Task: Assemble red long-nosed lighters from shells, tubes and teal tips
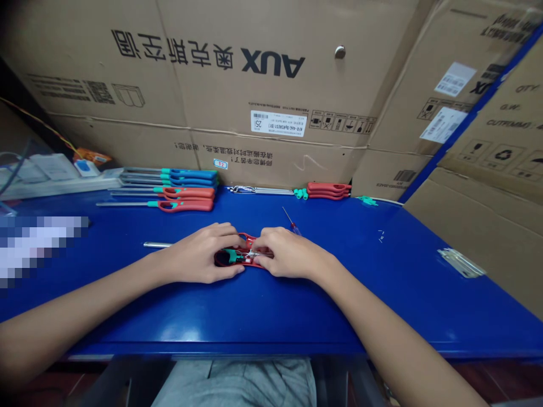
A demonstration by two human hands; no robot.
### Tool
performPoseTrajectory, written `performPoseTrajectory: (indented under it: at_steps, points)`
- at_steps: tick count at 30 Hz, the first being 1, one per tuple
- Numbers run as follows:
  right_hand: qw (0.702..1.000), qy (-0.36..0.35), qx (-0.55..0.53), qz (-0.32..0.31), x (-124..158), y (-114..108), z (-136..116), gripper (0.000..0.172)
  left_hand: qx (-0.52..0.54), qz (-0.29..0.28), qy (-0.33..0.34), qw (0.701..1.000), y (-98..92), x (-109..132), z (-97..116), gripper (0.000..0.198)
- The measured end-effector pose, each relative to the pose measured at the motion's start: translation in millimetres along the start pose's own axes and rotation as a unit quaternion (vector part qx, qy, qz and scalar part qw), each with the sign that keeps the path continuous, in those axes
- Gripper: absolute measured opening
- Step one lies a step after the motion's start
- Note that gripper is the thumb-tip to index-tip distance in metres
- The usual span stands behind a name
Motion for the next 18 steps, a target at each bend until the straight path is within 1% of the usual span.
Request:
performPoseTrajectory:
  at_steps: [5, 12, 18]
  points:
    - [1.000, 0.002, -0.008, 0.022, -1.2, -2.2, 0.4, 0.008, 0.009, -0.002, -0.005, 1.000, 2.3, -0.4, 1.0, 0.026]
    - [0.999, 0.002, -0.016, 0.027, -1.2, -0.6, 0.4, 0.012, 0.009, 0.001, -0.005, 1.000, 4.3, -0.5, 0.9, 0.026]
    - [1.000, -0.008, -0.009, 0.024, -1.2, -0.7, -1.3, 0.013, -0.003, -0.010, -0.016, 1.000, 6.5, -0.3, -1.2, 0.028]
Point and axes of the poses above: each hand's wrist, its own x-axis away from the middle knuckle, its own y-axis out of the palm, z = x × y, the point moved 9 cm from there along -x, towards the middle knuckle, and after that the axes turned 7 degrees about x, right-handed, at the moved point
